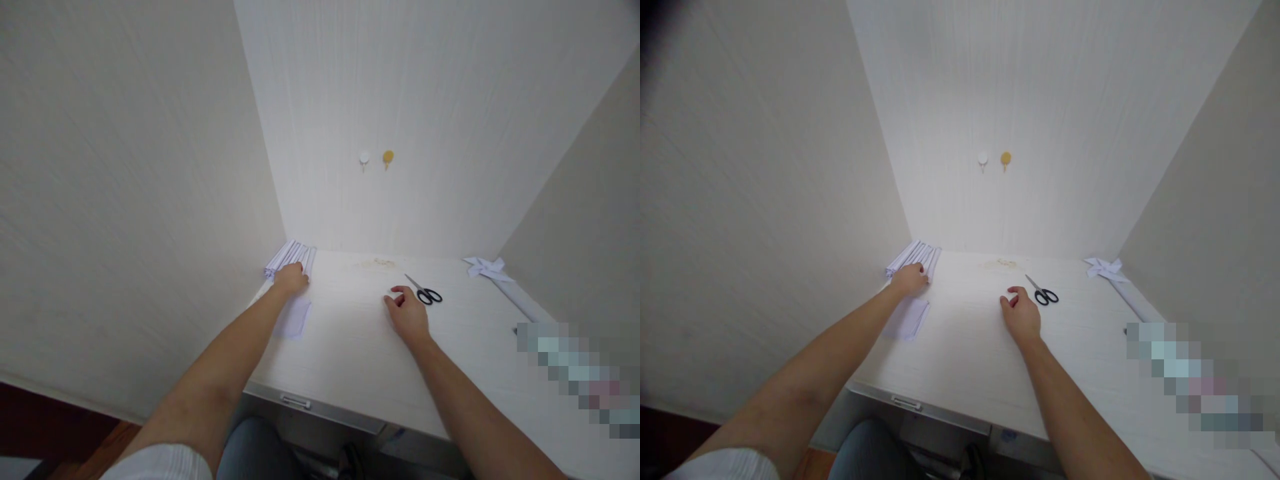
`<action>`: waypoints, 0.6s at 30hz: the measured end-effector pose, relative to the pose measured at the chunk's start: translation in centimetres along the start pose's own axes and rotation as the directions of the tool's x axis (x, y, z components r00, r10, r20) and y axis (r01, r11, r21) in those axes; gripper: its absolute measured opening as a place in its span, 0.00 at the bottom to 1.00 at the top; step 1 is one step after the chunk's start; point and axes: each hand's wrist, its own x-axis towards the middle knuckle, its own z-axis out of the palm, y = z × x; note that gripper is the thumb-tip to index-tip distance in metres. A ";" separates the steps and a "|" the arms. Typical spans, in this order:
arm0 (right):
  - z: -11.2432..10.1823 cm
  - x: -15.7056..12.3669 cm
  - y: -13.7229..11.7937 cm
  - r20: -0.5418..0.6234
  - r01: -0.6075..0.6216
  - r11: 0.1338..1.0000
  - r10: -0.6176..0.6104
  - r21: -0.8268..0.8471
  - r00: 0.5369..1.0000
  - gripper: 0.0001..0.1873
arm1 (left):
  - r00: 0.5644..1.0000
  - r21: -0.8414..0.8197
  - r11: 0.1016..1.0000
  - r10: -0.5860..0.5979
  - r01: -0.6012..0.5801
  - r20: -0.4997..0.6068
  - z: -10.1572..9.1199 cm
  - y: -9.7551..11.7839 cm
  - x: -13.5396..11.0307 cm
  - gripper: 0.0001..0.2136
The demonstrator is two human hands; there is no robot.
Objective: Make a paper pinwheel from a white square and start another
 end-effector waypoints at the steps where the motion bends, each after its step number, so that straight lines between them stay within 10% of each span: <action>1: 0.0 0.0 0.1 -0.004 0.004 1.000 -0.004 0.009 1.000 0.15 | 1.000 0.009 1.000 0.012 -0.012 0.010 -0.2 -0.1 0.0 0.19; 9: 0.1 0.0 0.3 0.015 -0.014 1.000 0.014 0.005 1.000 0.12 | 0.952 -0.136 0.957 0.273 -0.255 0.137 -1.1 -2.5 -6.7 0.09; 18: 0.0 -0.7 0.0 0.016 0.002 1.000 -0.001 -0.025 1.000 0.09 | 0.944 -0.173 0.931 0.329 -0.320 0.021 1.3 -5.4 -13.1 0.15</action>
